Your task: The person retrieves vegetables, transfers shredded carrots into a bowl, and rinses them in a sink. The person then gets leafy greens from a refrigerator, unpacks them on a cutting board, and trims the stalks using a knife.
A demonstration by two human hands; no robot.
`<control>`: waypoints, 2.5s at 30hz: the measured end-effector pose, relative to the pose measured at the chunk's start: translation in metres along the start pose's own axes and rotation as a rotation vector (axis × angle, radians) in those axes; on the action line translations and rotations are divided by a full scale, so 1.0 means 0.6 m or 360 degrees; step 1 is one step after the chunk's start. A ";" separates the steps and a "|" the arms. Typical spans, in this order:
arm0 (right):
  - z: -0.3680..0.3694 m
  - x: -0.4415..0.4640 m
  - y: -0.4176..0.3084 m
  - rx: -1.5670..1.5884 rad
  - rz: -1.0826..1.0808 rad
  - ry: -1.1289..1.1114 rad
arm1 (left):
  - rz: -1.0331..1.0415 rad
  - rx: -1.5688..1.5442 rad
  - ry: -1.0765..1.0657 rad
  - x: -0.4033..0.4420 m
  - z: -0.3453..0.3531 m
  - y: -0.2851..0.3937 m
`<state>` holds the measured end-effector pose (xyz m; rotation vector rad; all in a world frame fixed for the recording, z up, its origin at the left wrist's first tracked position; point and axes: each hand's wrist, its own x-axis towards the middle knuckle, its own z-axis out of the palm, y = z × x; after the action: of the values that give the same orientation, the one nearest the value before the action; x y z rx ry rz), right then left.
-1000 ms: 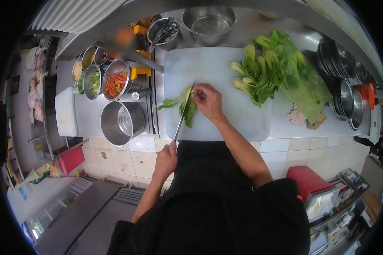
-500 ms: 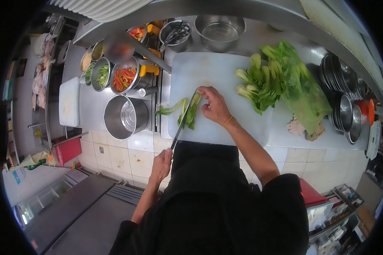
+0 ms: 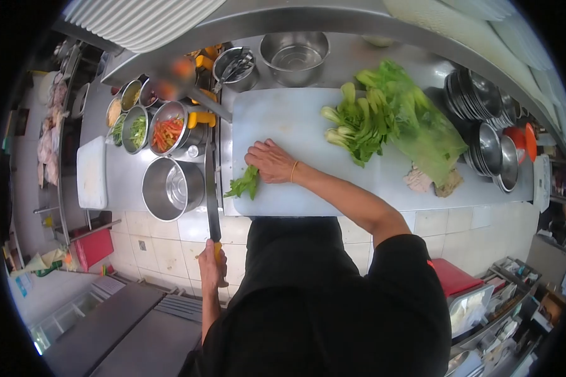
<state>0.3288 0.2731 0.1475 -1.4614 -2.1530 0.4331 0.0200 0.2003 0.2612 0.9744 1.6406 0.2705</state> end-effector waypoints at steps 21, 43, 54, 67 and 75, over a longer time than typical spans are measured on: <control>-0.279 -0.107 0.124 -0.0227 0.0855 -0.0365 | 0.0047 0.0145 -0.0115 0.002 0.023 -0.043; -0.350 -0.166 -0.020 0.0949 0.1066 0.0696 | 0.0100 0.0034 -0.0152 0.020 0.028 -0.041; -0.018 -0.036 -0.006 0.0749 0.0991 0.0789 | 0.0224 0.0359 -0.0044 0.023 0.039 -0.018; 0.001 -0.064 0.000 0.0900 0.0913 0.0990 | 0.0469 0.0867 -0.0160 -0.002 0.097 0.016; 0.002 -0.061 -0.003 0.0926 0.1015 0.1011 | 0.0458 0.0933 -0.0166 -0.004 0.102 0.018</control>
<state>0.3378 0.2387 0.1394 -1.6084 -0.9384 0.6363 0.0798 0.1863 0.2497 1.6436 1.5063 -0.0814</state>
